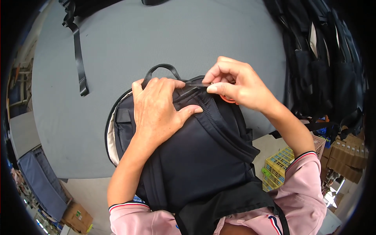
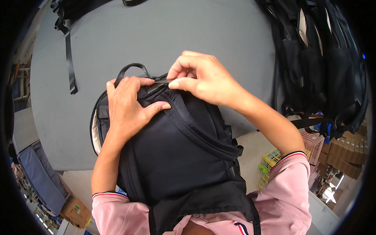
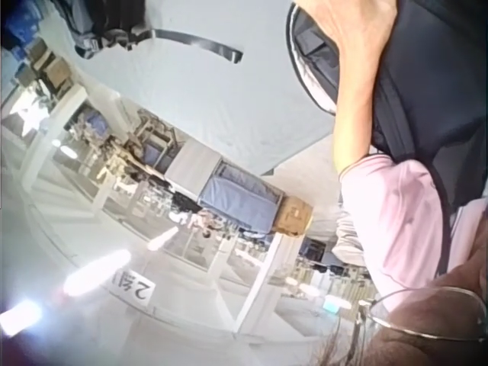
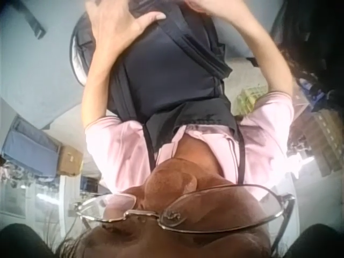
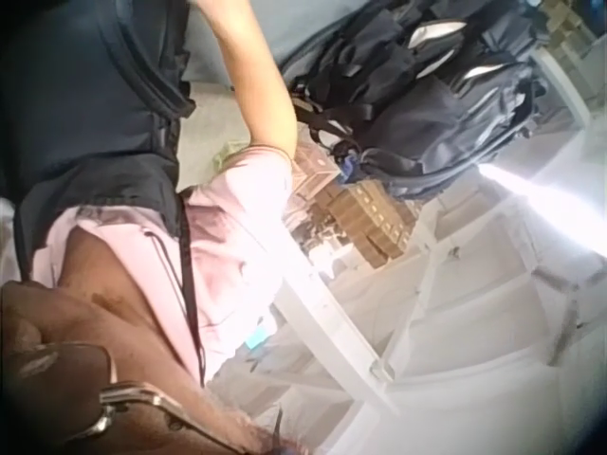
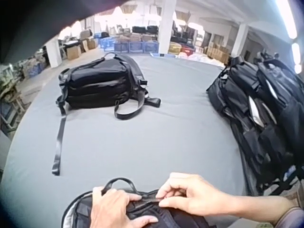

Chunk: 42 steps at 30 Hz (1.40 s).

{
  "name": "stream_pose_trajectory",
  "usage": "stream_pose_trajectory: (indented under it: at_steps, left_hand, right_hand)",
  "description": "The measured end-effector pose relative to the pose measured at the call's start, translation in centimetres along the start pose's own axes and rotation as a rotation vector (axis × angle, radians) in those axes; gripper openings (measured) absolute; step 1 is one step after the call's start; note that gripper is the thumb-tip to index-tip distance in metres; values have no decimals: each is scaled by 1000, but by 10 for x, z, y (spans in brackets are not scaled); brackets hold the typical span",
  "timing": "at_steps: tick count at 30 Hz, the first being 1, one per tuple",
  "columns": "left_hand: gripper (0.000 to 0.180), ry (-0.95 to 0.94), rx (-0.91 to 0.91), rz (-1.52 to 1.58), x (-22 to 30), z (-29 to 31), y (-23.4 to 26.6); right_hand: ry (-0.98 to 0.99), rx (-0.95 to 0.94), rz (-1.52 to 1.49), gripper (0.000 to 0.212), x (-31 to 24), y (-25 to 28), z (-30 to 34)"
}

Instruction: Using a small pair of snips or scissors to trim loose threads and excess material from the straps and handles of black backpacks.

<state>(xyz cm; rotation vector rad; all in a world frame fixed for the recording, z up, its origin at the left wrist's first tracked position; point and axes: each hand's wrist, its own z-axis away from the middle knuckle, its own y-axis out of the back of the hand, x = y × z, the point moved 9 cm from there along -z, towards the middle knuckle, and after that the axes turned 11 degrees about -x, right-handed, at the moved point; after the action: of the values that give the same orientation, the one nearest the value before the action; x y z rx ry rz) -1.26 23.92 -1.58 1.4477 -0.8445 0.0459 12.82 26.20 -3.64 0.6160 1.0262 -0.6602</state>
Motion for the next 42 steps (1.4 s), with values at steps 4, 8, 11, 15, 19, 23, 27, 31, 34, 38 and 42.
stream_pose_trajectory:
  at_steps: [4, 8, 11, 15, 19, 23, 27, 31, 34, 38, 42]
  left_hand:
    - [56, 5, 2, 6, -3, -1, 3]
    - [35, 15, 4, 87, -6, -2, 8]
    - [18, 63, 13, 157, -15, -4, 4]
    - [11, 112, 50, 124, -22, -17, -1]
    - [22, 334, 251, 348, -64, -17, 13]
    - [38, 258, 419, 614, -77, 0, 42]
    - [14, 178, 764, 574, -73, 64, 108]
    - [18, 637, 309, 563, -89, 152, 84]
    - [33, 697, -331, 428, -31, 180, 39]
    - [47, 364, -482, 449, 5, 179, 51]
    - [52, 278, 140, 1048, -18, 125, 128]
  right_hand:
    - [132, 46, 276, 10, -16, -4, 6]
    - [89, 44, 295, 17, -14, -2, 5]
    - [8, 55, 71, 27, 3, -2, 4]
    - [8, 119, -120, 42, 23, -17, 9]
    - [98, 270, -57, 46, 22, -13, 18]
    - [115, 265, -13, 42, 24, -11, 35]
    - [89, 227, 181, 33, 24, -10, 62]
    - [-96, -52, 323, 36, 40, -15, 116]
    - [-211, -166, 328, 39, 73, -16, 164]
    - [76, -305, 17, 33, 28, -12, 192]
    - [508, 316, -568, 58, -29, 31, 147]
